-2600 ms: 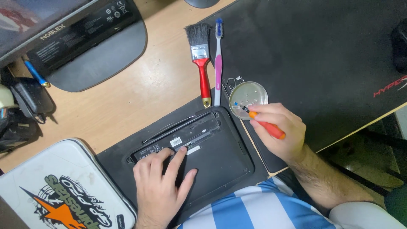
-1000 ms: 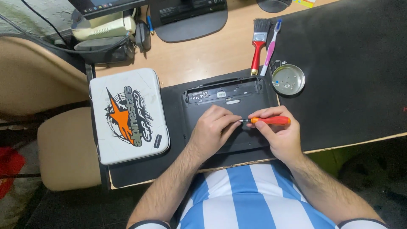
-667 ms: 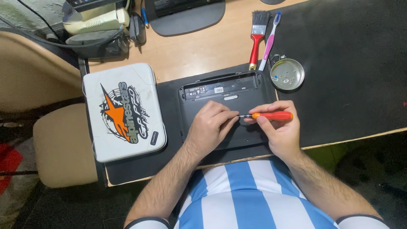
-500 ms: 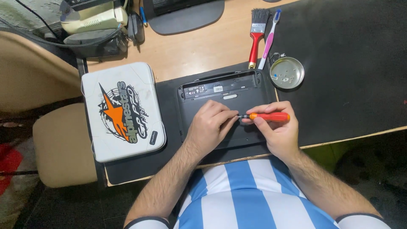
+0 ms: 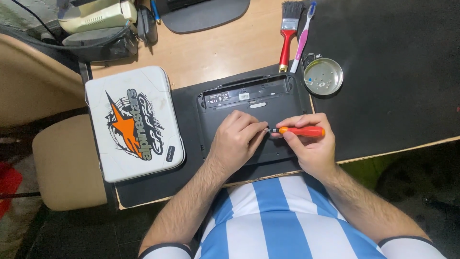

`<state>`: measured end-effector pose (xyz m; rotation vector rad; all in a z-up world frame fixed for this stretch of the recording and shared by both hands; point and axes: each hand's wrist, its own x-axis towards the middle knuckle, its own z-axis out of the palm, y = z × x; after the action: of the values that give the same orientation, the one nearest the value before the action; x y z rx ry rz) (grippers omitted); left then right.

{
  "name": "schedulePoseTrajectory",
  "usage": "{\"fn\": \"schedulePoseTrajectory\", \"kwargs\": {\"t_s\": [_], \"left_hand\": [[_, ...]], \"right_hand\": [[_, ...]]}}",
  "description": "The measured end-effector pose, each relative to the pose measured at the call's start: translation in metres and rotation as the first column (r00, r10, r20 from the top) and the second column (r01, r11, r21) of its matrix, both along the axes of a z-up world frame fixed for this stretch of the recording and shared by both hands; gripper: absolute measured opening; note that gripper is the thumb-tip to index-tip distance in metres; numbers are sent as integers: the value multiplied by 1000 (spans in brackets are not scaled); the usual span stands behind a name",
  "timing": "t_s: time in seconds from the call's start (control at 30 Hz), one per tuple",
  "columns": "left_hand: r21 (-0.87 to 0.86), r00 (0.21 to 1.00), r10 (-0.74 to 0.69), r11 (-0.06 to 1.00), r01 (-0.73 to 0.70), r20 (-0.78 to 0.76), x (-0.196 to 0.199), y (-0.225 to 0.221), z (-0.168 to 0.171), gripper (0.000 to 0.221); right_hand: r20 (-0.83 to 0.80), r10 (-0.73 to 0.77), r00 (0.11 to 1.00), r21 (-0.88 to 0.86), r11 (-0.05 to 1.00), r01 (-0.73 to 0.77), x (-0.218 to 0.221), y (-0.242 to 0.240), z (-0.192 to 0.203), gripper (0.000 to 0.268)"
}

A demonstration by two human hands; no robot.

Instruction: Finishing the assembly of a laptop by fastening screws into the chassis and installing the battery.

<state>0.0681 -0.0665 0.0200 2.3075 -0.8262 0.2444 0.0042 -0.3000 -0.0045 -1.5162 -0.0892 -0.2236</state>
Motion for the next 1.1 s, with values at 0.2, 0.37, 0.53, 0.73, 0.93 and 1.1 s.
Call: {"fn": "schedulePoseTrajectory", "kwargs": {"t_s": [0.2, 0.37, 0.53, 0.73, 0.93, 1.1], "left_hand": [[6, 999, -1, 1000, 1, 45, -1, -1, -1, 4], [29, 986, -2, 1000, -3, 165, -2, -1, -13, 3], [50, 979, -1, 999, -10, 205, -3, -1, -14, 8], [18, 979, 7, 1000, -11, 204, -1, -3, -14, 12], [56, 971, -45, 998, 32, 237, -3, -5, -13, 12], [117, 943, -209, 976, 185, 257, -19, -26, -19, 31]], "right_hand": [[31, -19, 999, -17, 1000, 19, -1, -1, -2, 36], [98, -41, 994, -73, 996, 48, -1, 1, -7, 35], [120, -45, 992, -96, 994, 56, -1, 2, -8, 36], [107, -86, 990, -11, 996, 88, 2, -23, 3, 35], [100, -139, 985, -185, 970, 155, -28, -76, -7, 38], [82, -96, 992, -342, 932, 118, -54, -91, -24, 24]]}}
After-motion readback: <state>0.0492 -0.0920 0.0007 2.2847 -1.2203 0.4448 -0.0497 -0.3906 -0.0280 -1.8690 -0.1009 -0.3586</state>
